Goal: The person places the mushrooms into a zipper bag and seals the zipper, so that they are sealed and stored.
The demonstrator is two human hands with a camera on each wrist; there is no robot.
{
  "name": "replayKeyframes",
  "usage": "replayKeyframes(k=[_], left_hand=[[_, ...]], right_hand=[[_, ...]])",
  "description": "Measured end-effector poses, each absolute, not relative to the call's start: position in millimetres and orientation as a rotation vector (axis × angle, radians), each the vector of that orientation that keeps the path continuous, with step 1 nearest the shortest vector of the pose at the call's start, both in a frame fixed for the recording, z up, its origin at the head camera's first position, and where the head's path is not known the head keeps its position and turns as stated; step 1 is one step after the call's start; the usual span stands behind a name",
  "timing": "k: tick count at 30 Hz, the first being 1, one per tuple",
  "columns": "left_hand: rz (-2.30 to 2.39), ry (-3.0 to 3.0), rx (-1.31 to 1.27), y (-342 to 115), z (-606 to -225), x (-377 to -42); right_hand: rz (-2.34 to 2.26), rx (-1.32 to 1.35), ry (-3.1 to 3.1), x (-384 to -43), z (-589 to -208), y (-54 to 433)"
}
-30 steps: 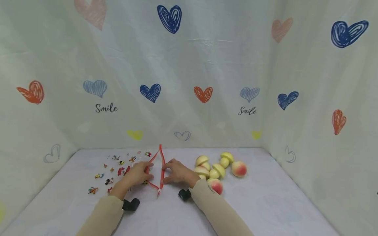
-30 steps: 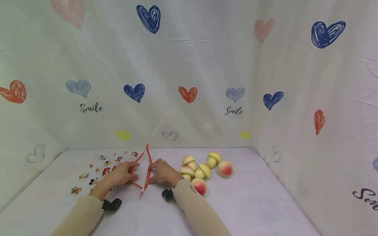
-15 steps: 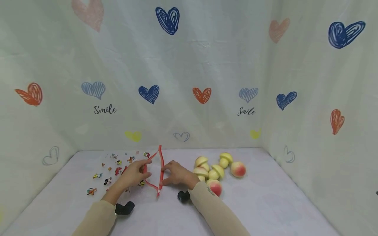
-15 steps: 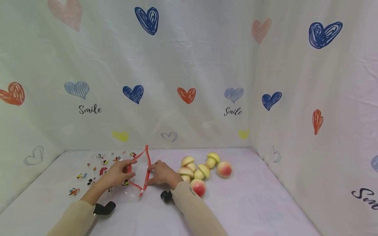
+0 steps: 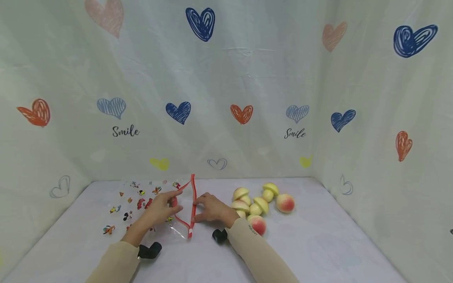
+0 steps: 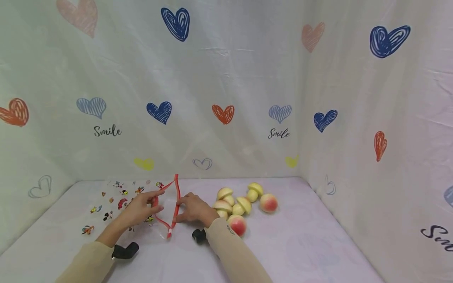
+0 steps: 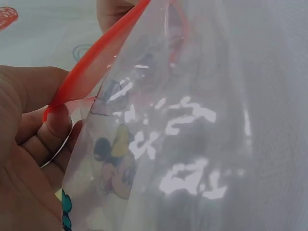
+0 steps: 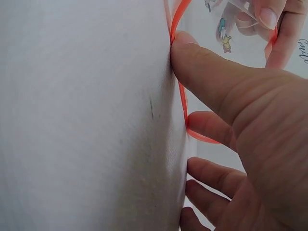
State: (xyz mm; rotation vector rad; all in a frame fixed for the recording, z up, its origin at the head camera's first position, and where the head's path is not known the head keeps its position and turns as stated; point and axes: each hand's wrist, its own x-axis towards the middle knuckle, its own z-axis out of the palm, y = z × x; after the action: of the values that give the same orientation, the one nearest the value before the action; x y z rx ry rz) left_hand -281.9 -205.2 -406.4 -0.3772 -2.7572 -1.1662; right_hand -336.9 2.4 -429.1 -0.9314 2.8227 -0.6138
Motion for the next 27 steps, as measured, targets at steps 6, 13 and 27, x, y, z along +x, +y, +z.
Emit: replayKeyframes(k=[6, 13, 27], left_hand=[[-1.173, -2.770, -0.314, -202.0, -408.8, -282.3], [-1.163, -2.759, -0.304, -198.5, -406.9, -280.4], [-1.214, -2.758, -0.298, -198.2, -407.5, -282.3]], right_hand=[[-0.604, -0.927, 2.828, -337.7, -431.5, 2.4], [-0.574, -0.945, 2.830, -338.5, -431.5, 3.3], [-0.672, -1.037, 2.784, -339.8, -423.7, 4.9]])
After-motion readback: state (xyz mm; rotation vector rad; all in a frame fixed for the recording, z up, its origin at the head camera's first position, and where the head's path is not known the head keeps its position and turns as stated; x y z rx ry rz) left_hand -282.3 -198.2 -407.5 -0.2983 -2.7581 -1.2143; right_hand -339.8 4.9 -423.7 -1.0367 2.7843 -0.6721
